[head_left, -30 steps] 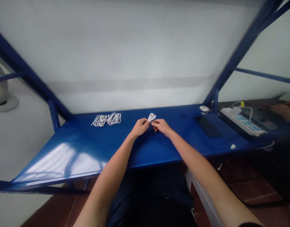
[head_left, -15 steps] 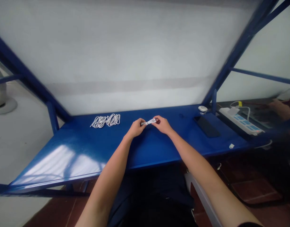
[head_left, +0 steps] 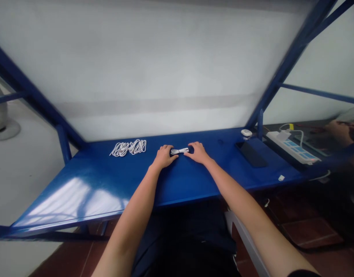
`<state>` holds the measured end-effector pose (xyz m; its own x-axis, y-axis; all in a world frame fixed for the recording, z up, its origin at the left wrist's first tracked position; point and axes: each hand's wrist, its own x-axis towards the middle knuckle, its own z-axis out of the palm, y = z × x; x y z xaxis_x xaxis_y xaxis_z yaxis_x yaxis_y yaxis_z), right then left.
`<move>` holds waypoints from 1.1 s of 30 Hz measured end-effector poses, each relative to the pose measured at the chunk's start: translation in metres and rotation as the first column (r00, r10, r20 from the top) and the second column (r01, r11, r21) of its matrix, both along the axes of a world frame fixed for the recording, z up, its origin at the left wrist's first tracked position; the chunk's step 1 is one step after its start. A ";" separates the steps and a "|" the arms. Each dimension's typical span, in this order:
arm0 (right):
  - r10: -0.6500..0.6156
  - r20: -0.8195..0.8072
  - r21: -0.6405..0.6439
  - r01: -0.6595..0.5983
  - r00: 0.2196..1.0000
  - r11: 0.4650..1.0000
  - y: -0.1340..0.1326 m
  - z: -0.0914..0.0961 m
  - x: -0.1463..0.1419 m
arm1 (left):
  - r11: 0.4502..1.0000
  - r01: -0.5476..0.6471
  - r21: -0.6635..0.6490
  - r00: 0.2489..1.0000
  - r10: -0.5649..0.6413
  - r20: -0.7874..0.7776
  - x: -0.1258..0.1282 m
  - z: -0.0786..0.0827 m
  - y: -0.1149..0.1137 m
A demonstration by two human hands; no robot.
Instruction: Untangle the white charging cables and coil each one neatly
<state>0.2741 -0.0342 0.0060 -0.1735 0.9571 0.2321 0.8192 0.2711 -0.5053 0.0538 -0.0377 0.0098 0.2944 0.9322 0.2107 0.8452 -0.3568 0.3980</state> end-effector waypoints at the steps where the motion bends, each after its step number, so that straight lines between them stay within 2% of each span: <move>1: -0.006 0.017 -0.024 0.007 1.000 1.000 0.000 0.002 0.004 | 1.000 0.000 -0.019 1.000 0.000 -0.016 -0.003 0.000 0.001; 4: -0.011 0.092 -0.124 0.023 0.996 0.992 0.002 0.007 0.016 | 0.994 -0.030 -0.102 0.996 0.020 -0.092 -0.011 -0.001 0.003; 7: 0.054 0.175 -0.228 -0.013 0.983 0.974 0.003 0.008 0.023 | 0.977 -0.075 -0.198 0.984 0.040 -0.174 -0.015 -0.001 0.003; 10: 0.116 0.242 -0.277 -0.046 0.963 0.960 0.002 0.006 0.022 | 0.969 -0.076 -0.234 0.975 0.023 -0.222 -0.015 0.000 0.002; 20: 0.115 0.298 -0.245 -0.040 0.948 0.969 -0.001 0.001 0.021 | 0.967 -0.069 -0.244 0.968 0.007 -0.249 -0.013 0.003 -0.001; 33: 0.109 0.225 -0.227 -0.056 0.968 0.972 -0.001 0.005 0.024 | 0.959 -0.072 -0.275 0.965 -0.003 -0.264 -0.012 0.009 -0.003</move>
